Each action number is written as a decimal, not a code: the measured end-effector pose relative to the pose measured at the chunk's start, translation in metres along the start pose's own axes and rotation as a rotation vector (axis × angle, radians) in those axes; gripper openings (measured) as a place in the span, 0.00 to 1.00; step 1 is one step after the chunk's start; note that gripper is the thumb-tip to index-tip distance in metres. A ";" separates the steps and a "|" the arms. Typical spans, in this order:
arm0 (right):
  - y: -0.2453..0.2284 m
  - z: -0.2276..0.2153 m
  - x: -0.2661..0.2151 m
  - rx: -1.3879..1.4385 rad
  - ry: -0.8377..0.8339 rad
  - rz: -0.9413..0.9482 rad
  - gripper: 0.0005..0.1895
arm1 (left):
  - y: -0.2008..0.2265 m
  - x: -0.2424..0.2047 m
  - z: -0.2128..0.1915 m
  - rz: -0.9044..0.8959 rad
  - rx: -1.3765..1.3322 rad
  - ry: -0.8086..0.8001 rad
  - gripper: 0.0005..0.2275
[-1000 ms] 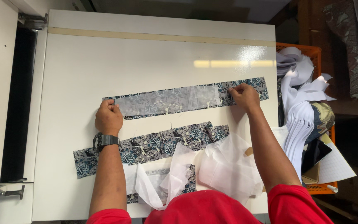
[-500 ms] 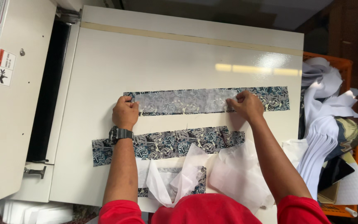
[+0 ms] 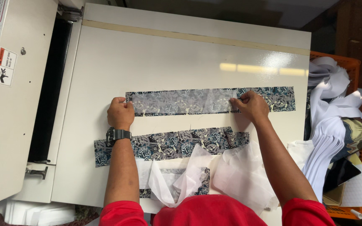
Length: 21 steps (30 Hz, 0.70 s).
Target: The person arranges patterned fabric strips and white fabric pieces on a white worktable. They pick up, unfold, and place the pieces in rows, then smooth them flat. The person handles the fabric by hand without visible tools.
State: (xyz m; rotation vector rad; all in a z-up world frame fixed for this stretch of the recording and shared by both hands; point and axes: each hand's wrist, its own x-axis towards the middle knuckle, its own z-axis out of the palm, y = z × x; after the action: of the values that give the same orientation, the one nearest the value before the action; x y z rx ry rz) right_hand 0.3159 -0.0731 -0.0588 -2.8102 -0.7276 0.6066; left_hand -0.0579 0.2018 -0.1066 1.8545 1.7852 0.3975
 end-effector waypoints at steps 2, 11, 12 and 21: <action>-0.001 0.001 -0.001 0.013 -0.001 -0.007 0.31 | 0.002 -0.002 -0.002 -0.003 0.003 0.004 0.14; 0.003 0.000 -0.003 0.086 0.010 -0.019 0.28 | 0.003 0.002 -0.009 -0.041 0.096 -0.002 0.10; 0.004 0.000 -0.002 0.081 0.012 -0.021 0.28 | 0.002 0.001 -0.010 -0.029 0.097 0.004 0.10; 0.010 0.007 0.001 0.101 0.036 -0.027 0.26 | 0.020 -0.005 0.002 -0.051 0.207 -0.182 0.12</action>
State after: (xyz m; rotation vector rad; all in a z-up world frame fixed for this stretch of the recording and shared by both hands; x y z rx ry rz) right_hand 0.3179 -0.0804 -0.0677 -2.7073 -0.7060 0.5700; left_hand -0.0407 0.1971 -0.0960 1.9108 1.8002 0.0233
